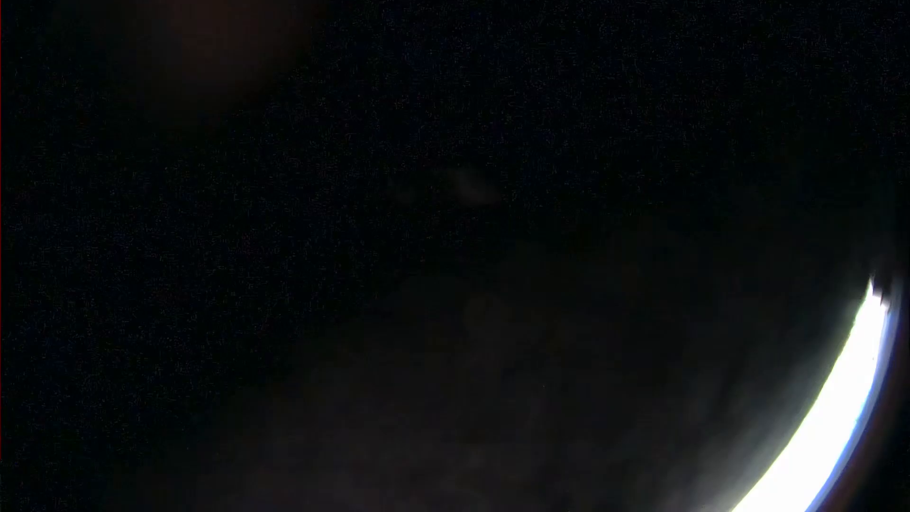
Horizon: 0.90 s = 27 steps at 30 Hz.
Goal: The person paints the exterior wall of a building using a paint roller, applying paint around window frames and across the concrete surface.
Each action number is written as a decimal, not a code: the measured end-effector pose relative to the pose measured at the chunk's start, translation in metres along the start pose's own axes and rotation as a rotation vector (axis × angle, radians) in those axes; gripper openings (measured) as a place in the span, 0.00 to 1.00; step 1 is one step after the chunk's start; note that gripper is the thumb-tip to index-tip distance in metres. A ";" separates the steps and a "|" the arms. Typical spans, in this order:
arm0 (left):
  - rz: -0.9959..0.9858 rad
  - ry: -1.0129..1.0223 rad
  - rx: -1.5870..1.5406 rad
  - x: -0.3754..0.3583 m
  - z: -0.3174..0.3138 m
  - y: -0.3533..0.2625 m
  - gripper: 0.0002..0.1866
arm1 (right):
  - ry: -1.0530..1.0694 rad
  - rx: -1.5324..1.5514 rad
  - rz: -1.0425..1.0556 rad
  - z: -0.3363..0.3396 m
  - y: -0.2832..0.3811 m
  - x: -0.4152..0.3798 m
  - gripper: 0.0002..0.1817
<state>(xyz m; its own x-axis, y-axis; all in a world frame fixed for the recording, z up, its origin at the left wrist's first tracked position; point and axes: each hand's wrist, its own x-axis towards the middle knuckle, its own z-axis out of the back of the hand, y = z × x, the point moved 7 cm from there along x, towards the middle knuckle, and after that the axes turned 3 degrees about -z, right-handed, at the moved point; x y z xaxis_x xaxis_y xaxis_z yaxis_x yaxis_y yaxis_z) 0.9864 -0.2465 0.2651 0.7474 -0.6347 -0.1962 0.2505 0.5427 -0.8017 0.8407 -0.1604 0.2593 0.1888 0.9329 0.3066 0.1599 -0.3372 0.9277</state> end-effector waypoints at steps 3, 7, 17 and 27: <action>0.002 0.001 -0.005 -0.001 0.001 -0.001 0.21 | 0.016 0.027 0.000 0.001 0.003 0.003 0.07; -0.013 -0.004 0.004 -0.002 0.004 -0.006 0.21 | 0.030 0.048 0.000 0.002 0.005 0.006 0.07; -0.065 -0.055 -0.001 -0.011 0.026 -0.013 0.21 | 0.111 0.105 -0.061 -0.006 0.011 0.035 0.05; -0.062 -0.102 -0.040 -0.014 0.026 -0.011 0.21 | 0.175 0.262 -0.120 -0.015 0.009 0.027 0.04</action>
<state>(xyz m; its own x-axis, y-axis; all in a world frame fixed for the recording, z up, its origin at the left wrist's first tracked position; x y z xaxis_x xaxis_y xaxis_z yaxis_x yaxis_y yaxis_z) 0.9893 -0.2296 0.2910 0.7905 -0.6061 -0.0883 0.2752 0.4803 -0.8328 0.8331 -0.1367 0.2791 -0.0120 0.9678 0.2515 0.4191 -0.2235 0.8800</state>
